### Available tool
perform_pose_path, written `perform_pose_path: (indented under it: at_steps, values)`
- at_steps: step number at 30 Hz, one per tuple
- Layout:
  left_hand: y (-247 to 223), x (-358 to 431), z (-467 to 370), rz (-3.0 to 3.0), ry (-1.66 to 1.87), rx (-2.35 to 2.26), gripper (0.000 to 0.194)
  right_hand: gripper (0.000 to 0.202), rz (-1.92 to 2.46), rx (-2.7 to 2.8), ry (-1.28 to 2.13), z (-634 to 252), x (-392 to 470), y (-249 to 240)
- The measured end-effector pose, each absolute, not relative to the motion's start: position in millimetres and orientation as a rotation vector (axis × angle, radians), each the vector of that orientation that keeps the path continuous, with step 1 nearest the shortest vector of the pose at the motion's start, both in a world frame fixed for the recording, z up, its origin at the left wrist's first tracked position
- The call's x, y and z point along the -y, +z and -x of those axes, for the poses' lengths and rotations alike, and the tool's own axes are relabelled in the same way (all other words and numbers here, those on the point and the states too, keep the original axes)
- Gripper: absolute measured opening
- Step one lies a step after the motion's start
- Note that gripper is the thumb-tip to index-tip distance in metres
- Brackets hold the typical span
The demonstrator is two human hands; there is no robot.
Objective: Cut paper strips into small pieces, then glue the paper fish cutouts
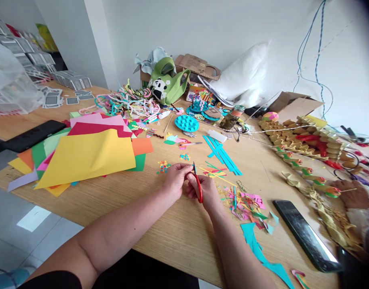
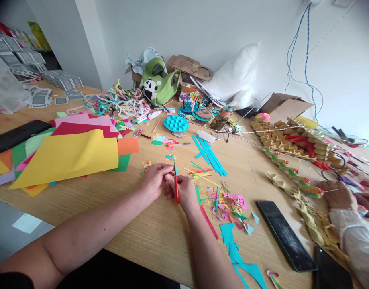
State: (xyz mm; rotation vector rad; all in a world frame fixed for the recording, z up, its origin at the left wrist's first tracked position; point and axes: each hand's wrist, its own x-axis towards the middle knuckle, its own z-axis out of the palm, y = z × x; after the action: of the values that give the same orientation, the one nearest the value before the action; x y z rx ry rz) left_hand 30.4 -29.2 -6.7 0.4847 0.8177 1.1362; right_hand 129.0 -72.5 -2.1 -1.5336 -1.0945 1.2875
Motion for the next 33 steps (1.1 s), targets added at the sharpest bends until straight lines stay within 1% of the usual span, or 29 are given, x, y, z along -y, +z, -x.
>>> perform_pose_path:
  at_steps: [8,33]
  values:
    - [-6.4,30.1,-28.9,-0.498,1.135,-0.806,0.019,0.054,1.528,1.103,1.288,-129.8,72.2,-1.3]
    - [-3.6,29.5,-28.3,-0.563,1.147,-0.845,0.016,0.052,1.541,1.124,1.266,-132.4,71.4,-5.8]
